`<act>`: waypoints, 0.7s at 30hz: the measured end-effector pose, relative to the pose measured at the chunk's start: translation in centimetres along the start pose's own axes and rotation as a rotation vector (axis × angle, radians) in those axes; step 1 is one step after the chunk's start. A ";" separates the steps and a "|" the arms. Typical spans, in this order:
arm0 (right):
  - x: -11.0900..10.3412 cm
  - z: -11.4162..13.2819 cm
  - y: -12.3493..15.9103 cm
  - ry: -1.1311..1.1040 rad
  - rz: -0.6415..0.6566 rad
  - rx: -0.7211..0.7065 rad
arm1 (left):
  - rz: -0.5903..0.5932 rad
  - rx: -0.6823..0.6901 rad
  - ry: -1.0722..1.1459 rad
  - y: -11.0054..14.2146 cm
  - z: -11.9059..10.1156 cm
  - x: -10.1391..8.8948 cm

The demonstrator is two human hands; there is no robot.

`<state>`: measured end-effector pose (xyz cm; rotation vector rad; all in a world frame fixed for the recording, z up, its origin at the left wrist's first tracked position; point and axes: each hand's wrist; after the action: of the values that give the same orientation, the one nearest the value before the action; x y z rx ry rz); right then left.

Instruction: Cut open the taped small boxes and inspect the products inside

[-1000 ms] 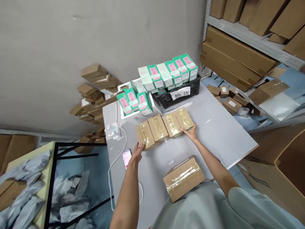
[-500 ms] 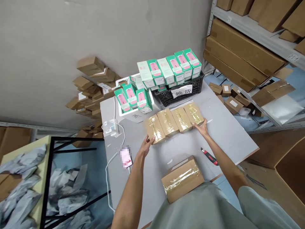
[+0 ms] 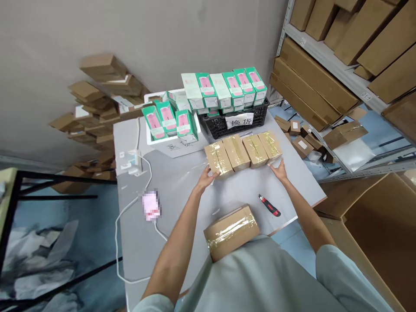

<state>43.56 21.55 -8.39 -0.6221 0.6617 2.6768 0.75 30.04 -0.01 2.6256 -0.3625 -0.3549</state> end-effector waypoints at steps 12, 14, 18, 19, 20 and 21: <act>2.8 -7.6 15.9 0.545 0.480 -0.007 | -0.033 -0.095 -0.121 21.7 15.0 -0.1; 2.6 -7.5 16.0 0.542 0.468 -0.038 | 0.002 -0.088 -0.159 24.1 16.6 0.8; 1.8 -6.5 15.3 0.557 0.469 -0.059 | 0.064 -0.036 -0.237 25.6 18.9 2.2; 1.6 -6.0 15.2 0.560 0.466 -0.063 | 0.075 -0.017 -0.258 25.6 19.2 2.4; 1.3 -5.5 15.1 0.552 0.460 -0.069 | 0.085 0.003 -0.280 25.5 19.6 2.6; 1.0 -5.0 15.1 0.532 0.451 -0.084 | 0.092 0.020 -0.300 25.3 19.8 2.7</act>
<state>38.41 6.47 -7.31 -1.3819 0.9174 2.9670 -7.65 -0.64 -5.46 2.5652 -0.5852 -0.7203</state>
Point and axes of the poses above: each hand's wrist, its own y-axis away from the middle knuckle, its own x-axis out of the palm, z = x × y, and after that the axes turned 11 degrees about z, right-handed
